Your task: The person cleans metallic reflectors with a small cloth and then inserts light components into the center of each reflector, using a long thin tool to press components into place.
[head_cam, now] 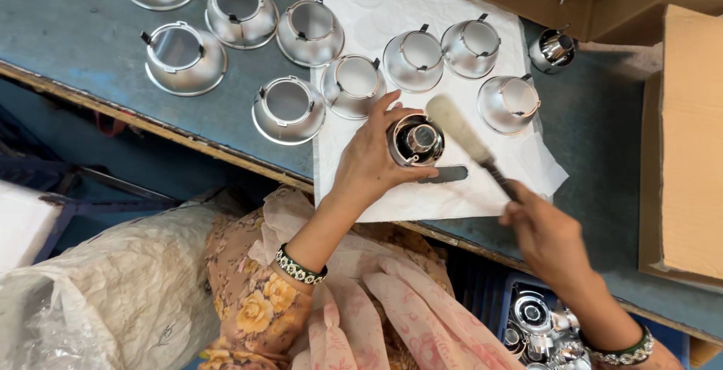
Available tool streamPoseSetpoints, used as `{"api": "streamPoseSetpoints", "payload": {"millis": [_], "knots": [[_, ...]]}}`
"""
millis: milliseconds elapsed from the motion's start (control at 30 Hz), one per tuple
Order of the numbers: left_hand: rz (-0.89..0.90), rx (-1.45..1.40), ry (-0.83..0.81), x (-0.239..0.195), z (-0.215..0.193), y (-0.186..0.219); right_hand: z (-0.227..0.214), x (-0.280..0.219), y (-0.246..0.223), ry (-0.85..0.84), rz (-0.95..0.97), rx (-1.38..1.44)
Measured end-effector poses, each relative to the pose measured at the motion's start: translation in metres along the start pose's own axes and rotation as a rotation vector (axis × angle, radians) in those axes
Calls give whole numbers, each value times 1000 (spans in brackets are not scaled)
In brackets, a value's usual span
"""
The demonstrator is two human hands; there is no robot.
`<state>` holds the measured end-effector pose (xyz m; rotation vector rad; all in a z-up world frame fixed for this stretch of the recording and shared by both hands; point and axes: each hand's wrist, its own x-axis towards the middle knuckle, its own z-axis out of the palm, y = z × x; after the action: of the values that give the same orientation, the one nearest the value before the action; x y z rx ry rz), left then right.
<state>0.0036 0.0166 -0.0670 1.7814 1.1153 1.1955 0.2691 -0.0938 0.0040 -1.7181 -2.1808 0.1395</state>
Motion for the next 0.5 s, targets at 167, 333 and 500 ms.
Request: {"api": "streamPoseSetpoints", "payload": {"millis": [167, 333, 500], "knots": [[-11, 47, -21, 1, -2, 6, -15, -18, 8, 223, 89, 398], [20, 71, -16, 2, -3, 9, 4, -3, 7, 90, -54, 22], [22, 138, -3, 0, -2, 9, -14, -10, -1, 97, 250, 351]]}}
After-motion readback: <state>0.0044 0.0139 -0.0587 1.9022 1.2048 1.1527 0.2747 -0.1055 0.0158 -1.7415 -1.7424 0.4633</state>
